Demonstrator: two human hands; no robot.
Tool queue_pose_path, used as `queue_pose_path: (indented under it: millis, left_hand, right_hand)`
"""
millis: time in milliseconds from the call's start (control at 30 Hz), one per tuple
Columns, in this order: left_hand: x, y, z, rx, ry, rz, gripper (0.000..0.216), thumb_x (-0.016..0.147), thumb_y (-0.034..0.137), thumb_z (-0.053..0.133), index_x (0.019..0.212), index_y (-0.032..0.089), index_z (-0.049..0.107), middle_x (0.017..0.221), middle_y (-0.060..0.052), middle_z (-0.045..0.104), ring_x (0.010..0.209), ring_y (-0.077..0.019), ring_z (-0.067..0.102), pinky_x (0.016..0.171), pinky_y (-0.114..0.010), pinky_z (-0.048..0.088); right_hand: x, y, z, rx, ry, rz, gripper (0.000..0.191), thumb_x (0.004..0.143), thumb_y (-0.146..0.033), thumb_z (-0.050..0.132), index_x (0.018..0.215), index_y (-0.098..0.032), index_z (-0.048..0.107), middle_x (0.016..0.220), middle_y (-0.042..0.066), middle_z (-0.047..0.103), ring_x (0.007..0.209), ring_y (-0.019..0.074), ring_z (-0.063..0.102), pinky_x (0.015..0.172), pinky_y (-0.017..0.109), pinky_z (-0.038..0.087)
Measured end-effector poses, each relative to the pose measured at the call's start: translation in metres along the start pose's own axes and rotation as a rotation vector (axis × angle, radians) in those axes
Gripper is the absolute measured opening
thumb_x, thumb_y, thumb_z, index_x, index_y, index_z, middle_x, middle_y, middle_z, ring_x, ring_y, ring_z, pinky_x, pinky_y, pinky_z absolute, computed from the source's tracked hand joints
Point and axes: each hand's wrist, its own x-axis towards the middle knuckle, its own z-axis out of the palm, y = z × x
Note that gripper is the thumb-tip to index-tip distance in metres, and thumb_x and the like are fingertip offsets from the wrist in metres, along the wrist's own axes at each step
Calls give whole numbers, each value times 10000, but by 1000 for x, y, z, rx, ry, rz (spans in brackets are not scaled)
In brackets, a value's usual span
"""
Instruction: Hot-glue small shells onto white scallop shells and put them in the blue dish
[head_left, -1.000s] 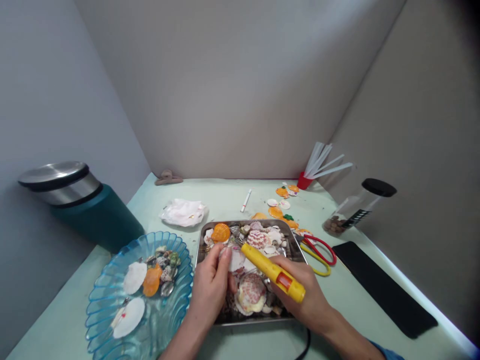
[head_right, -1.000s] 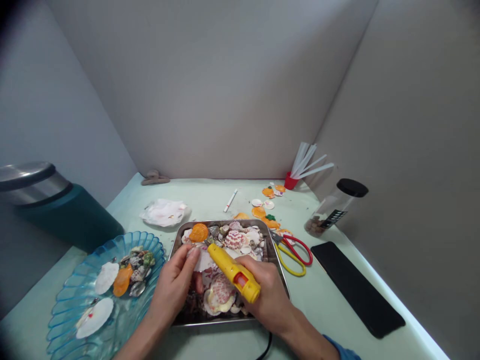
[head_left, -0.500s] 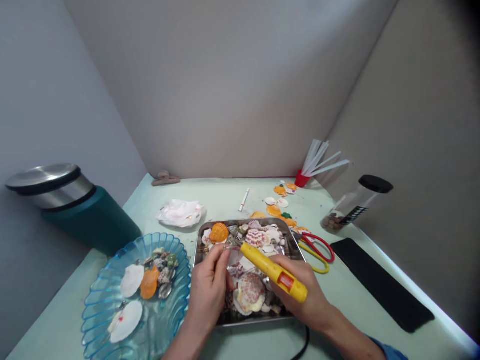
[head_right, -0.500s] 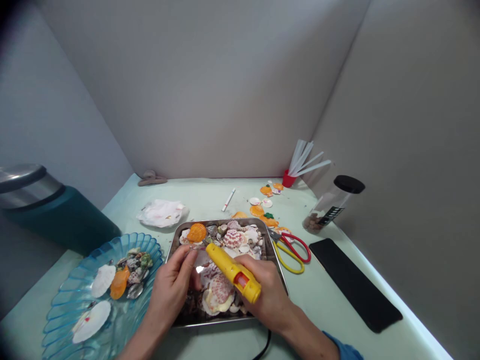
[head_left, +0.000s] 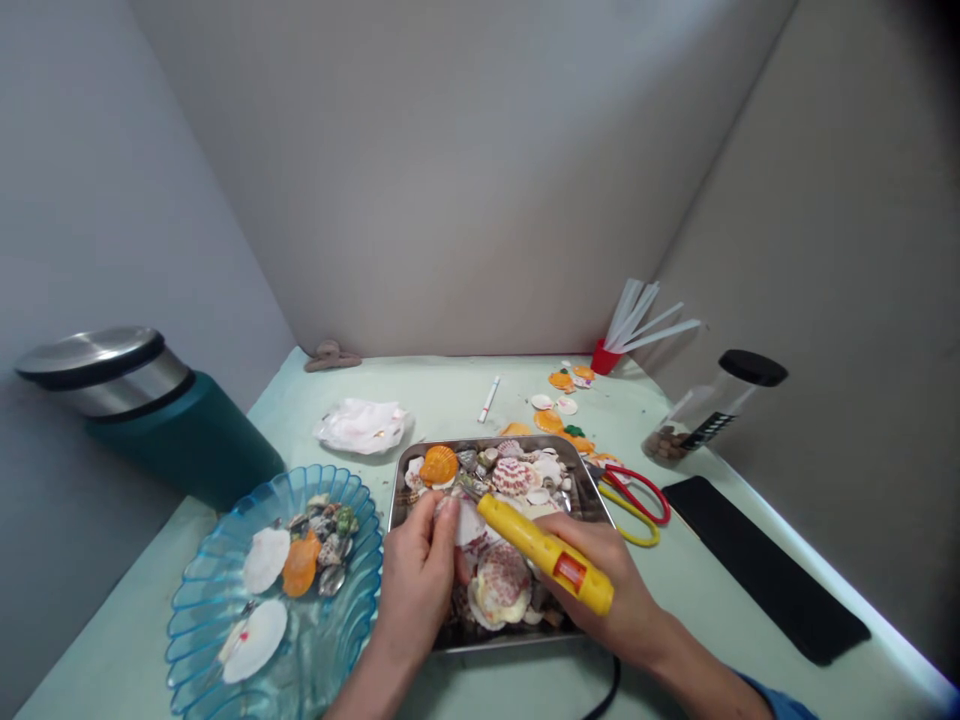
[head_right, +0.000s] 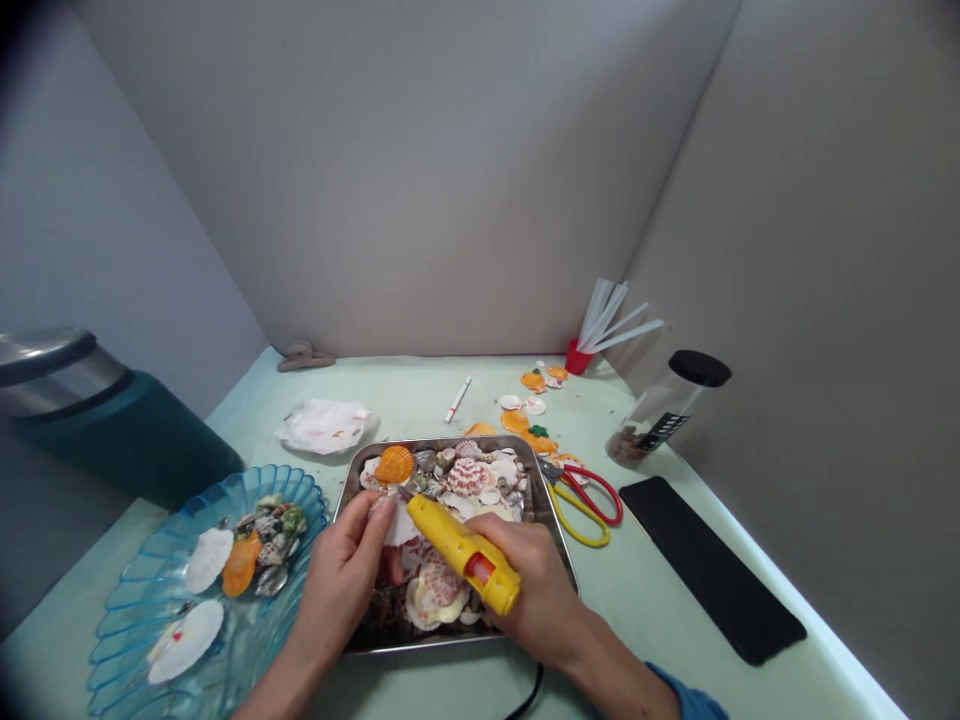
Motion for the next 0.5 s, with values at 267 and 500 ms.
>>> queue_pose_path:
  millis: [267, 500]
  left_hand:
    - [-1, -1, 0, -1, -24, -3, 347, 895, 494, 383, 749, 209, 515, 396, 53, 514, 424, -132, 491, 488, -207, 356]
    - [-1, 1, 0, -21, -35, -10, 348, 881, 502, 403, 732, 208, 514, 390, 55, 510, 419, -128, 484, 495, -207, 359]
  right_hand:
    - [2, -4, 0, -14, -10, 19, 116, 811, -218, 521, 891, -163, 583, 703, 10, 595, 581, 132, 516, 560, 234, 382]
    - [2, -2, 1, -4, -6, -1, 121, 855, -258, 515, 903, -164, 575, 707, 11, 600, 584, 131, 516, 570, 235, 382]
